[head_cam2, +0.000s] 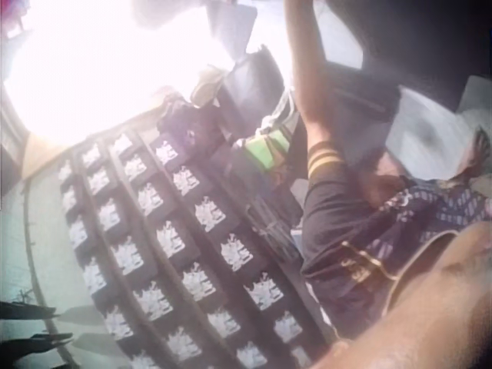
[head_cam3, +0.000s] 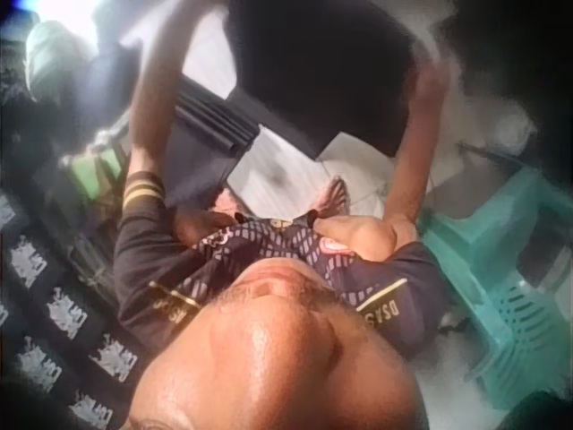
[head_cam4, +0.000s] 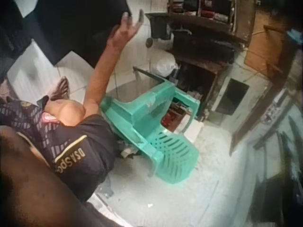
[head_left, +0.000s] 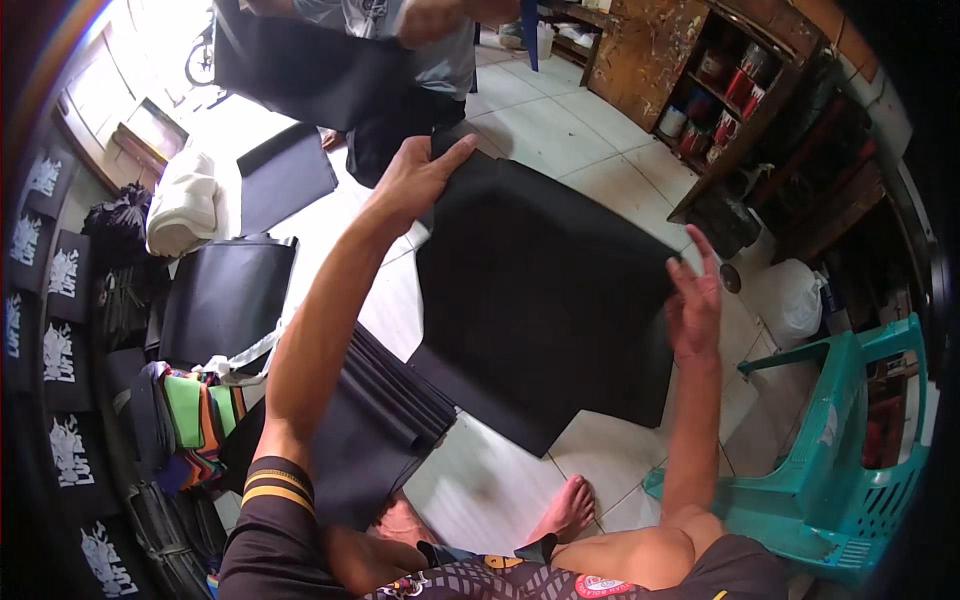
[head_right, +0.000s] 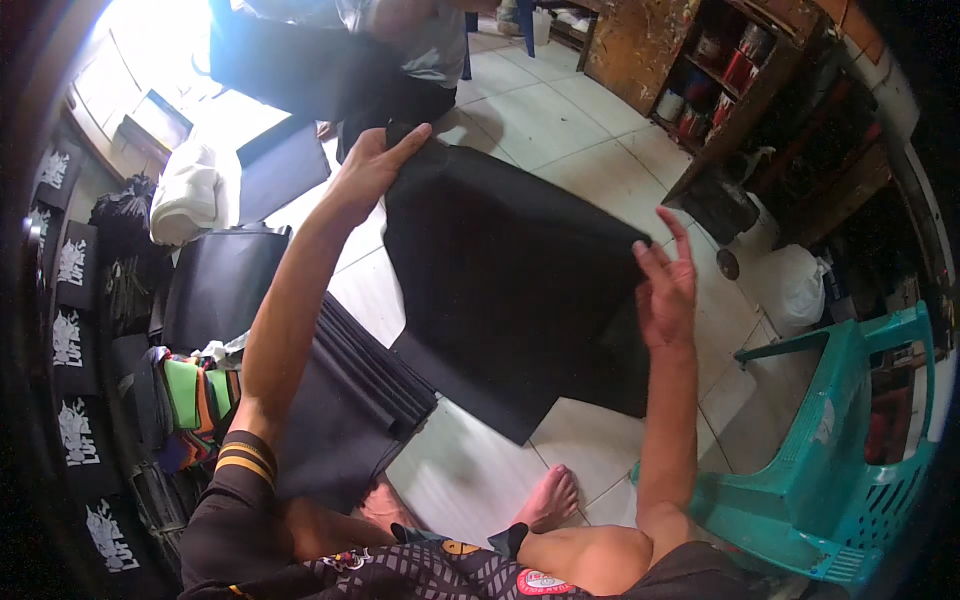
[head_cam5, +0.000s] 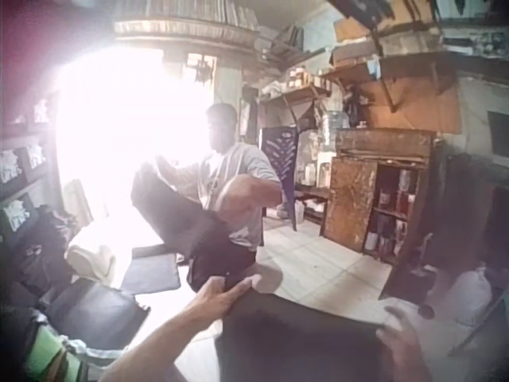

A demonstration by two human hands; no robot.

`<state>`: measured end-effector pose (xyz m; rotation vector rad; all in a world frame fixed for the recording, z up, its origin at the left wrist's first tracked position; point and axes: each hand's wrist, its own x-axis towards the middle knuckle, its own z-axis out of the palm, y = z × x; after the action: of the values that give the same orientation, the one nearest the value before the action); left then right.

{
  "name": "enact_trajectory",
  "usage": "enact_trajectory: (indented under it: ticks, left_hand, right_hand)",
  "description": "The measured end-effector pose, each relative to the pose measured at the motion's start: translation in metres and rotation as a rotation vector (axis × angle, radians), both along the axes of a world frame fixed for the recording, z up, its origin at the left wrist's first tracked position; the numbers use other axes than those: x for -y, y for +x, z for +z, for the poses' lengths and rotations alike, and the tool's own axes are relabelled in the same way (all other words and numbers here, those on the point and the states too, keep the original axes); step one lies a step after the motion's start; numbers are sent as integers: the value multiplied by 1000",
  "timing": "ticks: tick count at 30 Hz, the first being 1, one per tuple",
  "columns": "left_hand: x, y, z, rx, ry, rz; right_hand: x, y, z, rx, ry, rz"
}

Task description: The person picks up large black fabric sheets from the floor, aligns the edges, and folds them into sections by hand before placing them onto a growing stack.

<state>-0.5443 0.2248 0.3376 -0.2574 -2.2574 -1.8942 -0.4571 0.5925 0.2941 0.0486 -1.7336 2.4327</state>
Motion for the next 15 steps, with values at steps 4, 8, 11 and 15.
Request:
enact_trajectory:
  ticks: [4, 8, 11, 15]
  left_hand:
    - [27, -3, 24, 322, 127, -113]
    - [44, -11, 33, 360, 188, -126]
    - [56, -21, 24, 410, 226, -164]
    - [56, -17, 21, 400, 341, -335]
  right_hand:
    - [-8, -5, 41, -275, 137, -40]
    - [-15, -1, 80, -445, 281, -160]
    - [-13, 6, 92, -461, 274, -166]
    - [-28, 10, 96, -433, 253, -211]
